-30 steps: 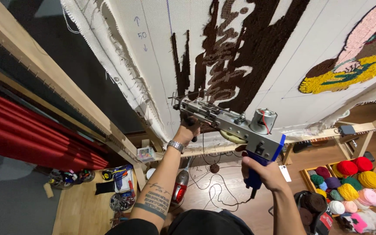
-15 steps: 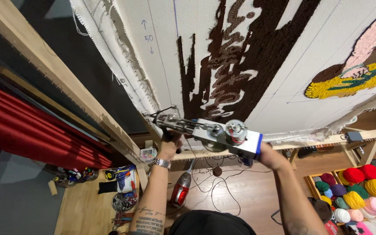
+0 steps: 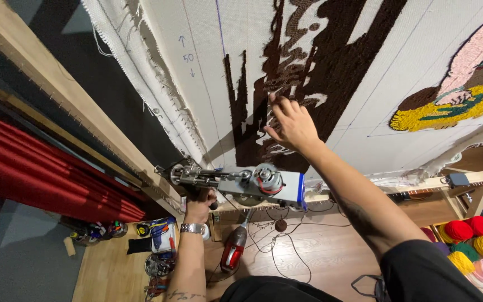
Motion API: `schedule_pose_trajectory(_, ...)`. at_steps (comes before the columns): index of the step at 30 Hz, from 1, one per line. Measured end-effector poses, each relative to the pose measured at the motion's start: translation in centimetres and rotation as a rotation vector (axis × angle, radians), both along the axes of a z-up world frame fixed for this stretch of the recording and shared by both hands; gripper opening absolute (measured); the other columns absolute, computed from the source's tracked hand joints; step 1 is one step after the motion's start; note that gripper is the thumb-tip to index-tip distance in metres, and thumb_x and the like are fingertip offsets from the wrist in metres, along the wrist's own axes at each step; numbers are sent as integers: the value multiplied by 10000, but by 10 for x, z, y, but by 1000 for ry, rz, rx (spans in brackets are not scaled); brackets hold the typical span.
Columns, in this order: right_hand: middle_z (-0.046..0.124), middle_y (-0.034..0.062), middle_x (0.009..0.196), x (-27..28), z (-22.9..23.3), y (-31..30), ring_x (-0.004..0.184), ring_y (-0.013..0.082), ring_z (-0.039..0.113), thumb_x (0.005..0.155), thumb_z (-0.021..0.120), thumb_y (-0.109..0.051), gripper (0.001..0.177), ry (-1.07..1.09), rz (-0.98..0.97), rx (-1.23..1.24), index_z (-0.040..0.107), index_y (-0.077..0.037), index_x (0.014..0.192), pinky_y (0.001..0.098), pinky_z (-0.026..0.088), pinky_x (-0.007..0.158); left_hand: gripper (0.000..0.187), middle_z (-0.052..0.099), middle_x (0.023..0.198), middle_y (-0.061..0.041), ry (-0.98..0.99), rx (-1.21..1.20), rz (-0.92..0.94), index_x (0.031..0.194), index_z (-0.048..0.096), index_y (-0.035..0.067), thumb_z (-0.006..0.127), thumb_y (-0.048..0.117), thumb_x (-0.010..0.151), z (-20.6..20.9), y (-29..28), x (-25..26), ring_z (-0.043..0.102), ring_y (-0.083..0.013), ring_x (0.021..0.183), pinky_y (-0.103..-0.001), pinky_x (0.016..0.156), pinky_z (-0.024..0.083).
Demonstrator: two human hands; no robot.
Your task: Tufting a rug with a tufting gun on a wooden frame.
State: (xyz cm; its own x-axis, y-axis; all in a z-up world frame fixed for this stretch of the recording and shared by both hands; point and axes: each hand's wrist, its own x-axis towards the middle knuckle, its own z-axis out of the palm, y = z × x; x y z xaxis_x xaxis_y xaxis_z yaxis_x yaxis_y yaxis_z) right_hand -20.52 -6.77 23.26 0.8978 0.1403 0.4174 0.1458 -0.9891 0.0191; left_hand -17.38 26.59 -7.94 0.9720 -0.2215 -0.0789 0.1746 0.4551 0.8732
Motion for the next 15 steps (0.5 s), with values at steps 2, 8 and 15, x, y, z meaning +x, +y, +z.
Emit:
schedule_pose_trajectory(2, 492, 171, 1424, 5, -3, 0, 1139, 309, 528, 942, 620, -583, 804, -69, -8, -173, 440, -42, 1507, 416, 466, 926, 196, 591, 771, -27, 19, -20, 24, 1019, 666, 57, 716, 229, 940, 0, 1, -3, 591, -138, 702, -269, 610, 482)
schedule_pose_trajectory(8, 457, 158, 1470, 34, -18, -20, 1263, 319, 495, 946, 576, -641, 608, 4, -44, -366, 471, -202, 1354, 444, 441, 996, 234, 640, 778, -57, 61, -34, 26, 1002, 638, 49, 748, 248, 944, -6, -7, 2, 612, -170, 702, -317, 642, 511)
schedule_pose_trajectory(15, 553, 168, 1323, 25, -2, -46, 1146, 367, 553, 929, 643, -467, 822, -71, 211, -149, 268, -239, 1624, 470, 471, 999, 222, 691, 874, 3, 48, -133, 32, 1070, 662, 77, 704, 235, 919, 38, -25, -9, 570, -115, 692, -282, 611, 480)
